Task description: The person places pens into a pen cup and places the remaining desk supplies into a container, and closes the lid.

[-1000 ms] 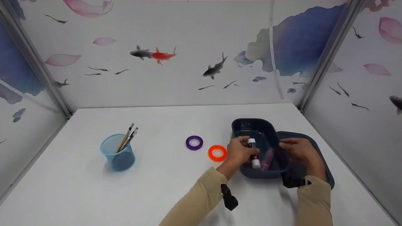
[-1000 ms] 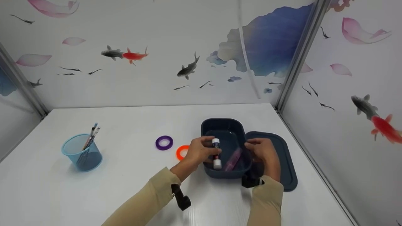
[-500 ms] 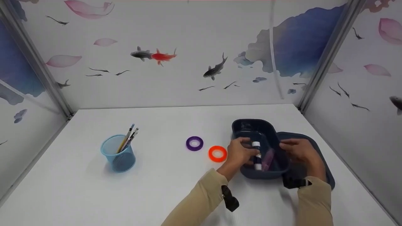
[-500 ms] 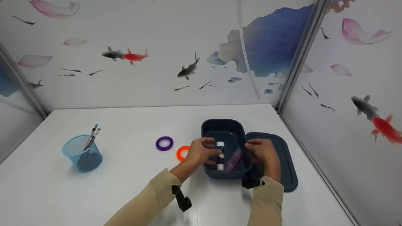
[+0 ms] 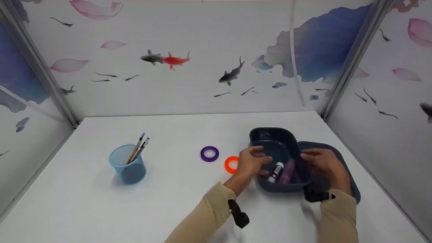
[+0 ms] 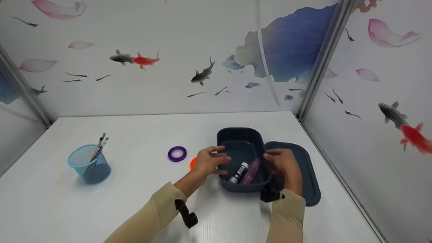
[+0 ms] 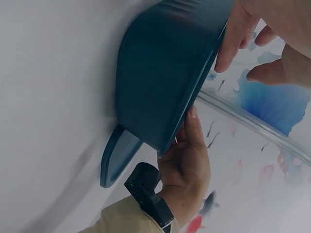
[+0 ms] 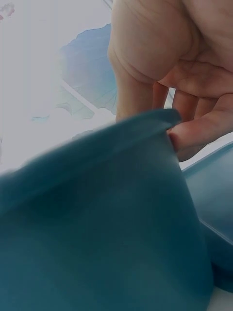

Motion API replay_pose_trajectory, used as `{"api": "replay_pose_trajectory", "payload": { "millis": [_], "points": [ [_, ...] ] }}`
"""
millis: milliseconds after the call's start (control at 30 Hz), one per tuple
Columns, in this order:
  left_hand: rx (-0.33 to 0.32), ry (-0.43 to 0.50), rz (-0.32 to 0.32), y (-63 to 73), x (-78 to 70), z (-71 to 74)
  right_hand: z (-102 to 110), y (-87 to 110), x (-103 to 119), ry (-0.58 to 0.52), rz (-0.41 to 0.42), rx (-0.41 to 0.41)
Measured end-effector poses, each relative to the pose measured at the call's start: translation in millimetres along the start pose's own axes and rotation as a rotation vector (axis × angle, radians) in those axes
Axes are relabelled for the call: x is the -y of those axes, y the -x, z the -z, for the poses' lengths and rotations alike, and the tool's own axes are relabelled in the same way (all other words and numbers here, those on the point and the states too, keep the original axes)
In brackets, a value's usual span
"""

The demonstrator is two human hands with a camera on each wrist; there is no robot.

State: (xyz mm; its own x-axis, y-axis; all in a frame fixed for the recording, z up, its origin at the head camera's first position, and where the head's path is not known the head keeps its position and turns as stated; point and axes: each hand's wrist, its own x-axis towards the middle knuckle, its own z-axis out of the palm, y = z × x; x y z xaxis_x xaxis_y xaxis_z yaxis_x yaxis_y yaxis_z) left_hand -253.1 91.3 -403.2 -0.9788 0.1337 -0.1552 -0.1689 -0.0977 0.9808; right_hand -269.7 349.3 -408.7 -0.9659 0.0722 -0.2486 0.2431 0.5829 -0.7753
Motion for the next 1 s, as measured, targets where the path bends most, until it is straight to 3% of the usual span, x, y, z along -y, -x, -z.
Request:
{"api": "replay_pose_trajectory", "payload": {
  "millis": [133,433,700,1000],
  "points": [
    [0.027,0.008,0.0,0.9,-1.6,11.6,1,-0.4,1,-0.024,-0.019,0.01],
    [0.08,0.003,-0.071,-0.9,-0.2,45.1,2,0.3,-1,0.003,0.001,0.013],
    [0.107,-0.113,-0.131,-3.2,3.3,72.6,2,0.4,2,0.016,-0.012,0.002],
    [0.098,-0.237,-0.165,-19.9,17.1,98.9,1,-1.7,0,-0.012,-0.021,0.016]
  ]
}}
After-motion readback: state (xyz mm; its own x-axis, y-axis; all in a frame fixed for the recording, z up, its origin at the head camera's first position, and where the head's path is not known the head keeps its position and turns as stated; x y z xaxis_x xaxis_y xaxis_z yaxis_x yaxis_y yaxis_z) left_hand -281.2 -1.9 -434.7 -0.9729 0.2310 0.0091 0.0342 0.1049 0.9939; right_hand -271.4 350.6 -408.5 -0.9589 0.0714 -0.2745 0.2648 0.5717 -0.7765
